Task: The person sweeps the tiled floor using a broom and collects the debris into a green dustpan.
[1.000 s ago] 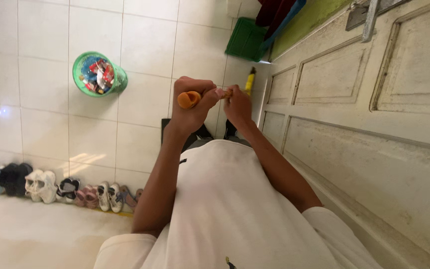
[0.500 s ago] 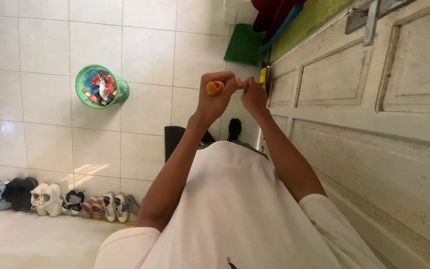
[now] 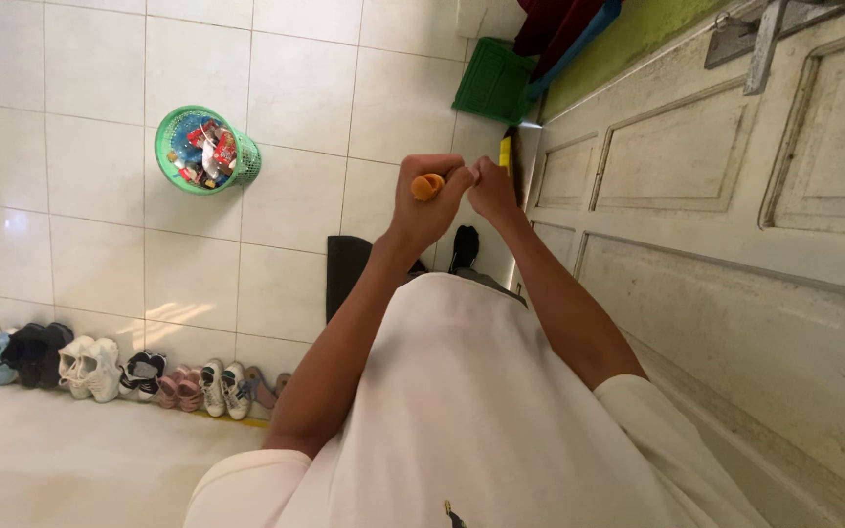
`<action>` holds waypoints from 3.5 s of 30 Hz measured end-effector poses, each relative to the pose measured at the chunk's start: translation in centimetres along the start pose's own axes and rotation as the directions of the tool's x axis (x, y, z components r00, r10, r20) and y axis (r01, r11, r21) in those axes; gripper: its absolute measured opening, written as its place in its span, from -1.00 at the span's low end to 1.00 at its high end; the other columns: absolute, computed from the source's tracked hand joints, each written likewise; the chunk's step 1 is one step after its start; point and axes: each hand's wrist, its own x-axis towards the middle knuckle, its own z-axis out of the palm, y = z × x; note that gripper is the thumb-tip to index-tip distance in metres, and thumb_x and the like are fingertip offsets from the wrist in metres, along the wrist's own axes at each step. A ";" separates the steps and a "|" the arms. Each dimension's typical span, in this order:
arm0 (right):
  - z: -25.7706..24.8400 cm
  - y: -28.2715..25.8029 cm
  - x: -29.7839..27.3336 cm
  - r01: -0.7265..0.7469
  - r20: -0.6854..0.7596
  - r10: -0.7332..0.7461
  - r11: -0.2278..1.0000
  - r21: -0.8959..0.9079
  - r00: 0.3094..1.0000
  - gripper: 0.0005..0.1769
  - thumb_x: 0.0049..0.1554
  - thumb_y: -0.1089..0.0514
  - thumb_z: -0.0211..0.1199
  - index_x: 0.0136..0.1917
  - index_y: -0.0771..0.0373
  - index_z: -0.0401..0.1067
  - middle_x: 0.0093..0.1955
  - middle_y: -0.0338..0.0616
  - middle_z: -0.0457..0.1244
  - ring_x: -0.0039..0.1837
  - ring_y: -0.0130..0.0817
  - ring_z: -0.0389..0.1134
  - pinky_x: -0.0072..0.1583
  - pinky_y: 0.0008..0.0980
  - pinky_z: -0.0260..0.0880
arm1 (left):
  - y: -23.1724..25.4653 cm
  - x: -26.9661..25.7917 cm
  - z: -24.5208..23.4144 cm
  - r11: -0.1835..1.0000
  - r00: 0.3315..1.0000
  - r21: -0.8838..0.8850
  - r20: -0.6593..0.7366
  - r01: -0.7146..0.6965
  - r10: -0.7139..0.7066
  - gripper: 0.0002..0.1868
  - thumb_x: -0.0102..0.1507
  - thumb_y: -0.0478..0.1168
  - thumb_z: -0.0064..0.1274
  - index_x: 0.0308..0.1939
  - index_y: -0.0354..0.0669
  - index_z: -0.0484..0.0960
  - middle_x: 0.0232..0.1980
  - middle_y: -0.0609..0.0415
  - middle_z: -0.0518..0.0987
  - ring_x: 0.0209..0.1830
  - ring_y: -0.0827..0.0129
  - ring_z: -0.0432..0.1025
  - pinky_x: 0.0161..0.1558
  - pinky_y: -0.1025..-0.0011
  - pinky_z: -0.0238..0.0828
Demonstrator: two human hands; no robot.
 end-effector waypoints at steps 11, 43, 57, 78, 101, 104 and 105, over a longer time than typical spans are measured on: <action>2.1 -2.2 -0.2 0.168 0.113 -0.163 0.985 -0.039 0.980 -0.80 0.11 0.09 0.30 -0.09 0.26 0.48 -0.14 -0.11 0.40 -0.07 -0.26 0.45 -0.06 -0.29 0.43 | 1.9 -1.1 -1.1 0.996 0.997 0.048 0.016 -0.073 0.072 -0.62 0.29 -0.34 0.05 -0.59 -0.32 0.31 -0.63 0.21 0.18 -0.58 0.62 0.05 -0.51 0.52 0.00; 7.2 -4.5 0.7 -0.043 0.440 -0.286 0.797 0.602 0.851 -0.84 0.21 0.12 0.32 -0.09 0.23 0.44 -0.14 -0.30 0.31 -0.09 -0.54 0.36 -0.09 -0.47 0.46 | 9.4 -5.1 -6.0 0.987 0.993 0.121 -0.032 -0.108 0.113 -0.68 0.29 -0.31 0.06 -0.54 -0.36 0.41 -0.62 0.11 0.22 -0.59 0.54 0.06 -0.51 0.48 0.07; -1.4 -12.2 -3.2 0.013 0.370 0.096 0.960 -0.281 0.924 -0.43 0.17 0.29 0.20 0.45 0.31 0.27 -0.14 0.02 0.39 -0.13 -0.20 0.48 -0.11 -0.25 0.51 | 9.3 -5.0 -7.0 0.999 0.992 0.018 -0.122 0.046 -0.044 -0.57 0.42 -0.09 0.09 -0.51 -0.14 0.41 -0.57 0.31 0.27 -0.54 0.67 0.12 -0.49 0.56 0.09; 3.5 -17.1 -5.7 0.278 0.306 -0.247 0.959 -0.059 0.919 -0.66 0.21 0.36 0.17 0.27 0.35 0.41 -0.08 0.22 0.38 -0.07 -0.01 0.46 -0.01 -0.18 0.45 | 4.4 -4.2 -14.3 0.993 0.973 -0.023 -0.197 0.118 -0.121 -0.43 0.41 -0.05 0.07 -0.65 -0.19 0.32 -0.65 0.30 0.13 -0.61 0.64 0.01 -0.55 0.50 -0.05; 8.8 -24.3 -0.9 0.231 0.473 -0.156 0.967 -0.105 0.867 -0.77 0.25 0.10 0.05 0.02 0.29 0.37 -0.10 0.05 0.40 -0.01 0.04 0.42 -0.03 -0.01 0.36 | 6.7 -3.4 -19.5 0.997 0.976 0.070 -0.219 0.015 0.000 -0.59 0.37 -0.20 0.06 -0.54 -0.37 0.46 -0.62 0.21 0.25 -0.55 0.59 0.10 -0.48 0.47 0.08; 9.5 -23.5 1.2 0.291 0.478 -0.172 0.938 -0.188 0.861 -0.74 0.22 0.03 0.08 0.01 0.27 0.39 -0.12 0.05 0.41 -0.01 0.03 0.44 0.00 -0.02 0.39 | 6.7 -1.7 -19.1 0.996 0.964 0.086 -0.264 0.005 0.018 -0.65 0.34 -0.20 0.06 -0.49 -0.35 0.51 -0.61 0.25 0.31 -0.56 0.63 0.15 -0.48 0.49 0.12; 9.7 -23.0 2.0 0.359 0.486 -0.187 0.887 -0.291 0.854 -0.73 0.19 0.02 0.12 0.00 0.26 0.40 -0.14 0.06 0.41 -0.03 0.04 0.45 0.02 -0.02 0.41 | 6.7 -1.1 -18.8 0.996 0.954 0.087 -0.296 -0.015 0.040 -0.72 0.32 -0.19 0.07 -0.41 -0.33 0.60 -0.61 0.31 0.42 -0.57 0.69 0.23 -0.49 0.52 0.19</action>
